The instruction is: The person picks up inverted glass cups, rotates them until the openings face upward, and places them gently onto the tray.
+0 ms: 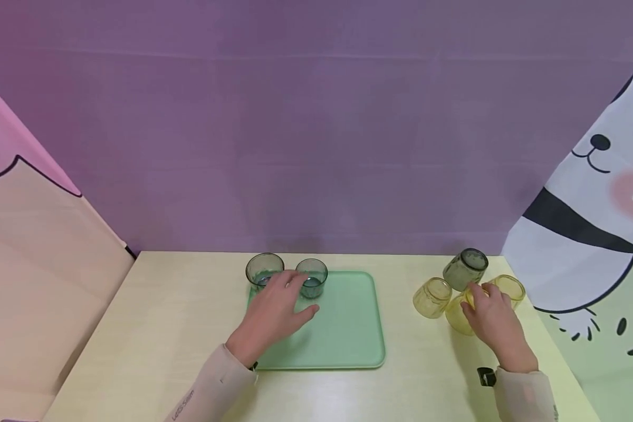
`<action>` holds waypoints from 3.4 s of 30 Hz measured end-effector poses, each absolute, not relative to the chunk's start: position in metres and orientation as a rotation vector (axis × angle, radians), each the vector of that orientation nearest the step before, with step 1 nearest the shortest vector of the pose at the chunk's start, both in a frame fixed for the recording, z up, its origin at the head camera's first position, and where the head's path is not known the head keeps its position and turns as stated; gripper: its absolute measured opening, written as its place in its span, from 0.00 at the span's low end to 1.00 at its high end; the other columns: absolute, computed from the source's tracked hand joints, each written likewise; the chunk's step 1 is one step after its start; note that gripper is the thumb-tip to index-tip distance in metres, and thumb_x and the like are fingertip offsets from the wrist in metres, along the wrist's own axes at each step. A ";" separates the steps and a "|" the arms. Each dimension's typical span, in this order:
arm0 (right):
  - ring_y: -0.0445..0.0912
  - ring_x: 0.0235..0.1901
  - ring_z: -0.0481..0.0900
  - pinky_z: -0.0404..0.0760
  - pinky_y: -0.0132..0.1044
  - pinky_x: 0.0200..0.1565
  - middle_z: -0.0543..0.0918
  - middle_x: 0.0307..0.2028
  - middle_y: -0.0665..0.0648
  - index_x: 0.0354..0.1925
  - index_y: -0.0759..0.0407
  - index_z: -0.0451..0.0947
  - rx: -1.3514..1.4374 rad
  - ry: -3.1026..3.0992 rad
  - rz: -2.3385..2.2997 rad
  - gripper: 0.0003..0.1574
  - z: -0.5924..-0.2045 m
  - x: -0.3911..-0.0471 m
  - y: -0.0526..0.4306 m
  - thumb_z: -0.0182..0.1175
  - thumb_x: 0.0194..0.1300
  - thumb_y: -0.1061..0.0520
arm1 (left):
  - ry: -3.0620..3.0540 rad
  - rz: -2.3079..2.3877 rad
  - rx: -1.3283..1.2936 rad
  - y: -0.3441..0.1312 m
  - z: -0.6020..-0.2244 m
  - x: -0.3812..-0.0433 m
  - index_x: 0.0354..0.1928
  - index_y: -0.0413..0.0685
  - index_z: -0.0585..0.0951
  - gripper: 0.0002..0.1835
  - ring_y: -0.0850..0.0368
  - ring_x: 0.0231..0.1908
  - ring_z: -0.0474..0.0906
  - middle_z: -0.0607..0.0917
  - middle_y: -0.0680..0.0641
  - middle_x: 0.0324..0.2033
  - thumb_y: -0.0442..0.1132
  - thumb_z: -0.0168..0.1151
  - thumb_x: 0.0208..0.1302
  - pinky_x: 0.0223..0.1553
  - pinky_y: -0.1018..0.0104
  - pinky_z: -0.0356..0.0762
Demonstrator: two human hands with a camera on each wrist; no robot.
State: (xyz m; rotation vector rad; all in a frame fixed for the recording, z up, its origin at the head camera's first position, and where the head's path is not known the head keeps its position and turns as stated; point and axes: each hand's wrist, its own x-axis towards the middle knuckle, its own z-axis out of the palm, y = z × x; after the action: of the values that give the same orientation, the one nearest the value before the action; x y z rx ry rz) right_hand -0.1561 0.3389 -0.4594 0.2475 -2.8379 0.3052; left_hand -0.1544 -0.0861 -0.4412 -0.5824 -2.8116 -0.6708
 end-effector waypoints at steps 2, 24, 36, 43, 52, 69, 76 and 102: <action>0.79 0.39 0.72 0.74 0.70 0.42 0.72 0.47 0.84 0.54 0.76 0.72 0.257 -2.842 0.302 0.24 -0.459 -0.156 0.339 0.64 0.63 0.64 | -2.810 -0.670 -0.588 -0.087 -0.443 -0.150 0.61 0.45 0.78 0.30 0.45 0.59 0.73 0.77 0.44 0.57 0.53 0.71 0.61 0.49 0.50 0.80; 0.77 0.45 0.71 0.73 0.69 0.41 0.74 0.45 0.80 0.54 0.73 0.74 0.349 -2.840 0.376 0.25 -0.452 -0.141 0.341 0.68 0.61 0.64 | -2.848 -0.868 -0.494 -0.098 -0.454 -0.129 0.62 0.43 0.77 0.31 0.46 0.59 0.74 0.76 0.45 0.58 0.50 0.71 0.62 0.57 0.53 0.76; 0.62 0.38 0.78 0.79 0.57 0.37 0.77 0.42 0.70 0.54 0.72 0.77 0.528 -2.753 0.515 0.29 -0.435 -0.124 0.328 0.73 0.56 0.66 | -2.828 -1.076 -0.488 -0.098 -0.448 -0.123 0.63 0.43 0.77 0.30 0.51 0.45 0.81 0.76 0.46 0.58 0.49 0.71 0.63 0.47 0.56 0.81; 0.49 0.39 0.74 0.76 0.42 0.34 0.77 0.47 0.63 0.58 0.69 0.77 0.542 -2.726 0.660 0.28 -0.429 -0.116 0.316 0.71 0.61 0.63 | -2.794 -1.253 -0.489 -0.099 -0.444 -0.119 0.63 0.49 0.77 0.29 0.59 0.37 0.82 0.75 0.50 0.59 0.47 0.72 0.62 0.42 0.63 0.83; 0.46 0.47 0.76 0.83 0.30 0.40 0.78 0.52 0.57 0.62 0.62 0.76 0.549 -2.661 0.900 0.29 -0.429 -0.115 0.309 0.69 0.63 0.64 | -2.656 -1.517 -0.520 -0.099 -0.443 -0.118 0.64 0.58 0.76 0.29 0.61 0.53 0.75 0.74 0.59 0.58 0.45 0.74 0.61 0.45 0.71 0.82; 0.42 0.54 0.78 0.84 0.31 0.45 0.73 0.58 0.59 0.65 0.71 0.69 0.658 -2.316 1.619 0.32 -0.443 -0.113 0.272 0.60 0.63 0.79 | -2.484 -1.861 -0.557 -0.095 -0.441 -0.116 0.63 0.63 0.75 0.30 0.60 0.57 0.74 0.75 0.59 0.57 0.44 0.76 0.59 0.48 0.61 0.84; 0.46 0.53 0.78 0.84 0.32 0.44 0.73 0.58 0.65 0.64 0.78 0.66 0.741 -2.108 1.869 0.31 -0.450 -0.113 0.252 0.55 0.63 0.82 | -2.405 -1.962 -0.557 -0.095 -0.439 -0.112 0.64 0.63 0.75 0.31 0.57 0.58 0.76 0.75 0.57 0.59 0.43 0.76 0.59 0.47 0.62 0.84; 0.49 0.60 0.76 0.83 0.37 0.50 0.74 0.62 0.57 0.65 0.79 0.62 0.795 -1.902 2.190 0.25 -0.465 -0.108 0.194 0.50 0.71 0.76 | -2.205 -2.179 -0.708 -0.076 -0.442 -0.108 0.69 0.57 0.71 0.39 0.51 0.63 0.71 0.72 0.51 0.65 0.36 0.77 0.56 0.48 0.56 0.84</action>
State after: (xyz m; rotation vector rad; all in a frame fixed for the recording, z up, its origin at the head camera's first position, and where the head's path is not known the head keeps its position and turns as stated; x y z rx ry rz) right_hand -0.1080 0.1942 -0.4646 0.7952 -1.9015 2.1900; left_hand -0.1075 -0.0759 -0.4422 -0.7083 -2.2047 -2.1795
